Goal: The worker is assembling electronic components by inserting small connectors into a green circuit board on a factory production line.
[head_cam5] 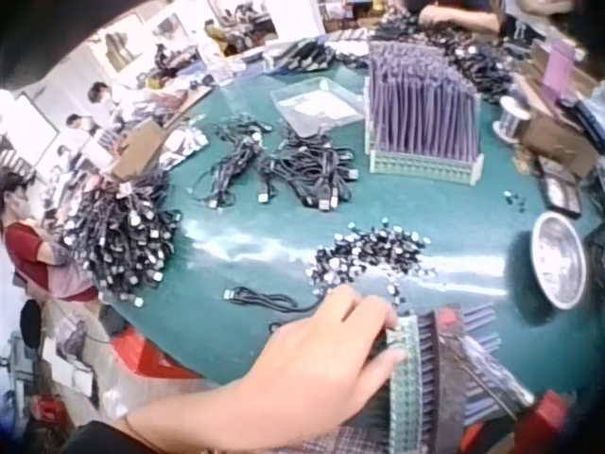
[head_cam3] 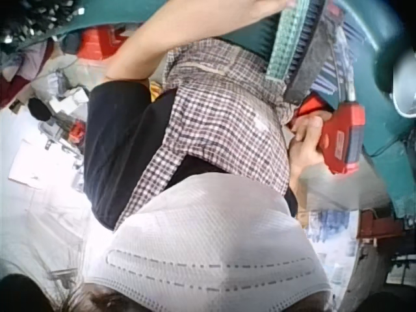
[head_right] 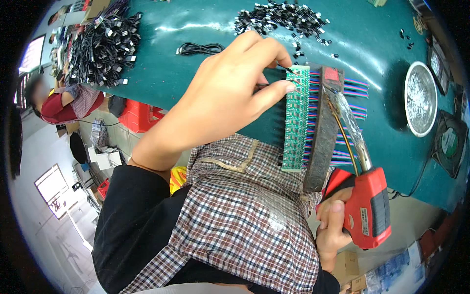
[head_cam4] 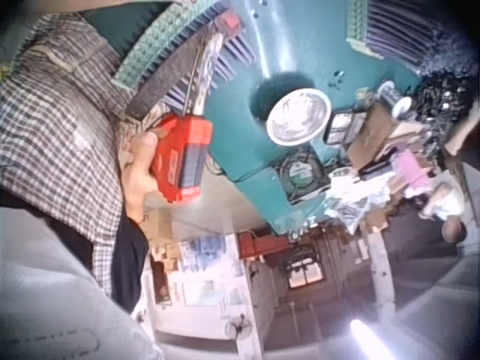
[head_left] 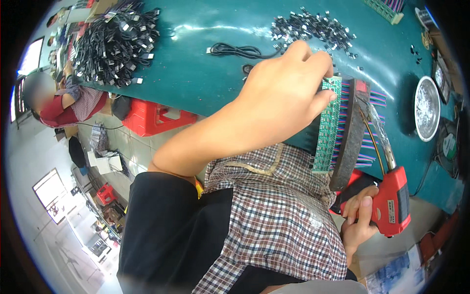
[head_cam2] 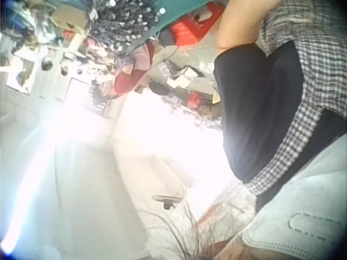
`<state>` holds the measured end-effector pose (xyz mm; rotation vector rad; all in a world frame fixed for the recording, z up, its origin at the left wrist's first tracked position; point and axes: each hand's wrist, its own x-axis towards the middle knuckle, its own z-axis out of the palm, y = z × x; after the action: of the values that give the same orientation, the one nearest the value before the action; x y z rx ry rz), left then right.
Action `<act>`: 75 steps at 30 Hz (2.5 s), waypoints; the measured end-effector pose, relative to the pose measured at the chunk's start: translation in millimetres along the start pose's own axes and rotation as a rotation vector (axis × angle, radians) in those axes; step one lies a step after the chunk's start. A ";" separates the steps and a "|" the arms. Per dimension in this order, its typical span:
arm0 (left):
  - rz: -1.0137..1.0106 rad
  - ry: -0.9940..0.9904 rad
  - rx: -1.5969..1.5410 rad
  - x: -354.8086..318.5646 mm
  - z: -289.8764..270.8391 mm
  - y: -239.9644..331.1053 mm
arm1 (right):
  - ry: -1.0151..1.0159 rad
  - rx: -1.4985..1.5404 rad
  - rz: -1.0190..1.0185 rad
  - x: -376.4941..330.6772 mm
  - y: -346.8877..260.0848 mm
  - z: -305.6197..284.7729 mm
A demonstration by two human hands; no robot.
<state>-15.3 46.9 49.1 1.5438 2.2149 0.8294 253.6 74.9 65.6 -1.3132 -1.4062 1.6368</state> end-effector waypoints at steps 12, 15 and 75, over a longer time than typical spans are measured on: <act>0.023 0.207 0.202 -22.6 -34.4 -85.8 | -0.059 0.035 -0.042 4.7 -1.9 0.9; 0.071 0.245 0.199 -15.8 -23.1 -84.2 | -0.061 0.034 -0.058 3.0 -2.6 1.5; -0.346 -0.289 -0.916 -24.5 31.2 32.2 | -0.135 -0.274 -0.487 64.7 0.2 33.4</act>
<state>35.0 40.8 42.9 0.7483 1.4715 1.1739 201.5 121.3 44.8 -0.9054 -1.9066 1.2537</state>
